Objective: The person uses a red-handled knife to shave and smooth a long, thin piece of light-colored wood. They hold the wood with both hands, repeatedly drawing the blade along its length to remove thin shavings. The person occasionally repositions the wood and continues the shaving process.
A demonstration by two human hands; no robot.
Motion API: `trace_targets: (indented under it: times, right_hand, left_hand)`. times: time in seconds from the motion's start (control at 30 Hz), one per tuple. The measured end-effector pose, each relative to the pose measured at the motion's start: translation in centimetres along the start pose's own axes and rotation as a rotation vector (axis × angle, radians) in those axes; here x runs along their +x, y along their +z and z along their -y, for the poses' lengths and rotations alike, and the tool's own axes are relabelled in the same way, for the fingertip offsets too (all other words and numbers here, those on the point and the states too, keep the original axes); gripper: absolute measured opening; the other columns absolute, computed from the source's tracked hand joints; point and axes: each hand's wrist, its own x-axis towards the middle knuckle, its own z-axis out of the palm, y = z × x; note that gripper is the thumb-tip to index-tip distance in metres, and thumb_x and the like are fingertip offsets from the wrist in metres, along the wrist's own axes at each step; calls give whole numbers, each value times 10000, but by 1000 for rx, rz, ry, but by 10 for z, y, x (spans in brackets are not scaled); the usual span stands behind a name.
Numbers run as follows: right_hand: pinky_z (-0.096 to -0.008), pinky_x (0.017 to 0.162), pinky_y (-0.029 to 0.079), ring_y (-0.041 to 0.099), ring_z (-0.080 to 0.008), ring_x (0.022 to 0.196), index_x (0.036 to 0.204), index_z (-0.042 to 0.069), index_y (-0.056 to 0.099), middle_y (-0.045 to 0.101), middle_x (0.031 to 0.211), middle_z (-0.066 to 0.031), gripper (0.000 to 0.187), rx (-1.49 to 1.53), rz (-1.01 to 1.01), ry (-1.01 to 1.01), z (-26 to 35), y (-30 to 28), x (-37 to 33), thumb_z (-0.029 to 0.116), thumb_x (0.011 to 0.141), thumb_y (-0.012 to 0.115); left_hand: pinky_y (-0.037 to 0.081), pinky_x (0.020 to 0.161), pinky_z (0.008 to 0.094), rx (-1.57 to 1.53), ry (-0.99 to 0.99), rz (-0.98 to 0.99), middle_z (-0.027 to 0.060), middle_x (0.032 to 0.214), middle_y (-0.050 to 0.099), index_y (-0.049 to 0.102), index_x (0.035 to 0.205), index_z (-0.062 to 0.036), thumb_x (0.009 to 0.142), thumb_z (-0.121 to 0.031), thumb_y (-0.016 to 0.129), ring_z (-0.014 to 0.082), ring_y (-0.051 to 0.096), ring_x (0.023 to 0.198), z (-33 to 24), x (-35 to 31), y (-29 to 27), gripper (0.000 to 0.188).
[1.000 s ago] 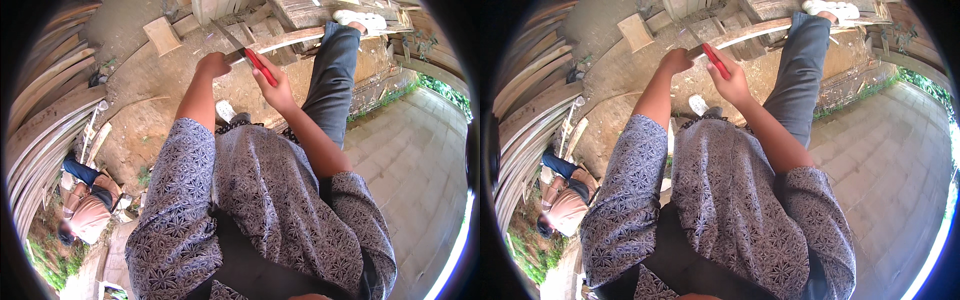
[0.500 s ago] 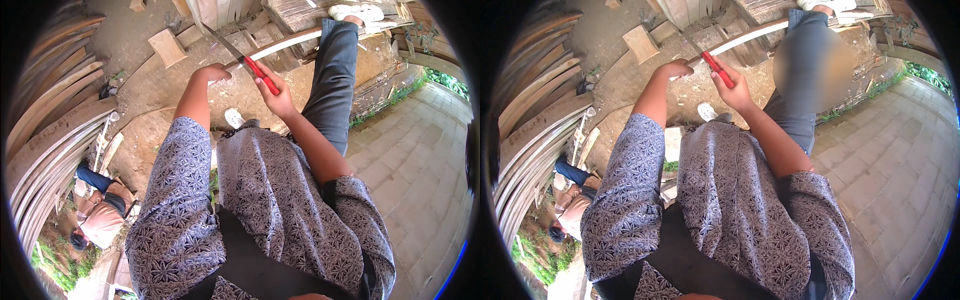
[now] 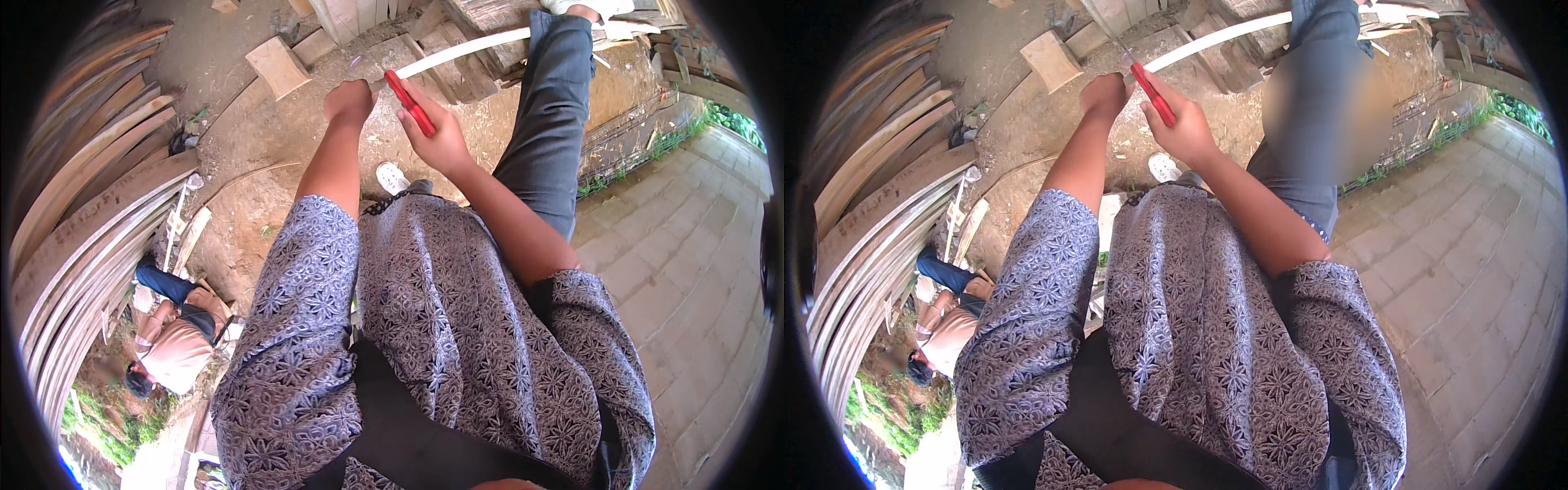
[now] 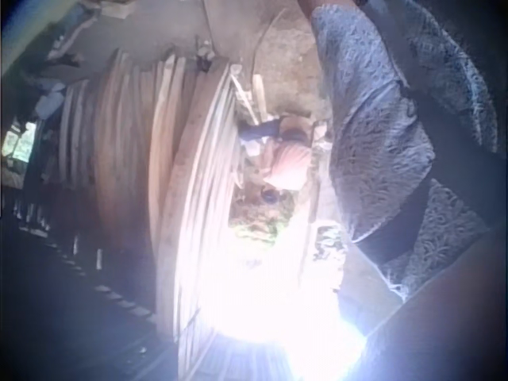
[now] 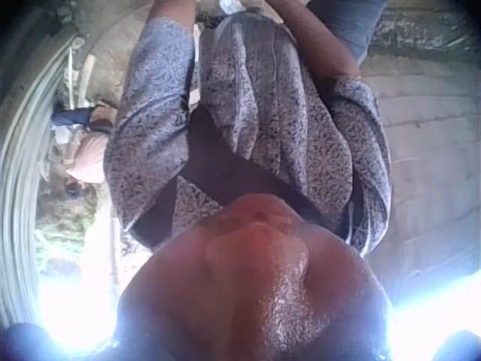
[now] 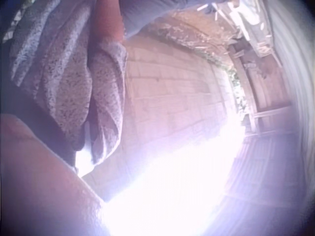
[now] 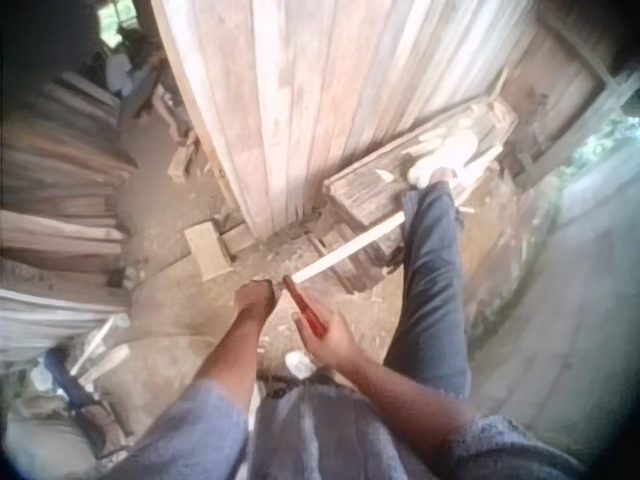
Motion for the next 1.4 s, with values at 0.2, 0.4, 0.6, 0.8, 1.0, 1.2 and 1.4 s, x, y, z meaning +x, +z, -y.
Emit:
trace_targets:
  times: [0.2,0.4,0.6,0.8,1.0,1.2,1.4]
  right_hand:
    - [-312,956,493,650,-183,1146,1438,41,518,674,1261,-203,490,23,30,91,31,-25,-40,125,972,641]
    - [-289,987,466,611,-173,1173,1445,-27,484,645,1300,-192,491,-22,69,235,103,-86,-105,76,983,615]
    - [-267,959,468,608,-129,1099,1427,-46,495,666,1236,-165,478,-17,137,419,139,-112,-80,101,991,622]
    - [-264,928,480,639,-135,1044,1370,-36,558,698,1189,-158,428,2,131,309,137,-92,-52,101,971,627]
    - [-286,801,533,684,-163,893,1275,-27,646,730,1035,-162,435,-91,-5,298,29,-31,33,243,935,669]
    - [-320,880,540,713,-239,1014,1315,-3,630,712,1172,-208,453,-21,72,288,19,-21,17,222,924,673]
    - [-327,1039,459,605,-249,1259,1457,37,491,595,1382,-224,527,78,0,109,10,-7,-51,132,962,648]
  left_hand:
    - [566,881,418,9,0,-12,113,1153,731,755,1105,-158,928,-376,658,301,701,1080,0,-3,-5,297]
    - [569,855,438,-9,49,-2,121,1086,740,742,1080,-129,923,-466,654,312,707,1034,-1,-6,10,382]
    - [578,816,444,-21,38,18,119,1060,745,746,1065,-129,923,-471,648,316,713,1010,-4,-17,17,382]
    - [580,809,453,-44,7,-6,134,1058,746,755,1058,-134,930,-468,618,322,718,1005,-2,-19,19,383]
    - [578,830,411,-74,-54,14,102,1100,746,764,1080,-155,930,-347,619,290,717,1042,-20,-17,11,284]
    - [573,859,411,-27,-45,41,111,1116,742,761,1091,-151,923,-357,636,298,713,1053,-14,-18,12,294]
    - [573,870,436,-64,-10,3,135,1103,740,755,1071,-124,877,-438,716,325,707,1050,-8,-11,17,372]
